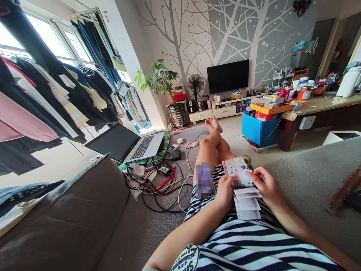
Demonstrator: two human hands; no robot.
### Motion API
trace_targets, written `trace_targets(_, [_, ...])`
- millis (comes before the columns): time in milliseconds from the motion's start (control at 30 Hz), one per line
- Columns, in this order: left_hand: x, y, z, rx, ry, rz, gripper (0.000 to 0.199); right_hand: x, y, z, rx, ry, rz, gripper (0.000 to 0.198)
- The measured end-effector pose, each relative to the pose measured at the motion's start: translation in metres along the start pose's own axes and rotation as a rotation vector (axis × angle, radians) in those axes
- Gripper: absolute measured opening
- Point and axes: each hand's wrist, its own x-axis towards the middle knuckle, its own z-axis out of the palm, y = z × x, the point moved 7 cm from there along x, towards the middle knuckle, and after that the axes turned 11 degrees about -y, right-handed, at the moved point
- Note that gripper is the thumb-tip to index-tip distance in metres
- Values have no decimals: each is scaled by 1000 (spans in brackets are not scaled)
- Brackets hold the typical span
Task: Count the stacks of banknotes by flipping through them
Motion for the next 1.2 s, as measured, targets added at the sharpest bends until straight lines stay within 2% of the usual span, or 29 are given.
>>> trace_targets(133, [0, -1, 0, 2, -6, 4, 30, 1, 6, 4, -52, -65, -10, 46])
trace_targets(267, [1, -2, -1, -1, 0, 1, 34, 0, 7, 4, -63, -64, -25, 45])
trace_targets(567, [-1, 5, 0, 49, 38, 38, 34, -5, -11, 6, 8, -103, -44, 40])
trace_targets(933, [-1, 10, 5, 109, 1, 50, 23, -8, -27, 4, 114, -85, -48, 43])
trace_targets(1200, [1, 7, 3, 98, -12, 51, 27, -7, -29, 3, 111, -70, -68, 44])
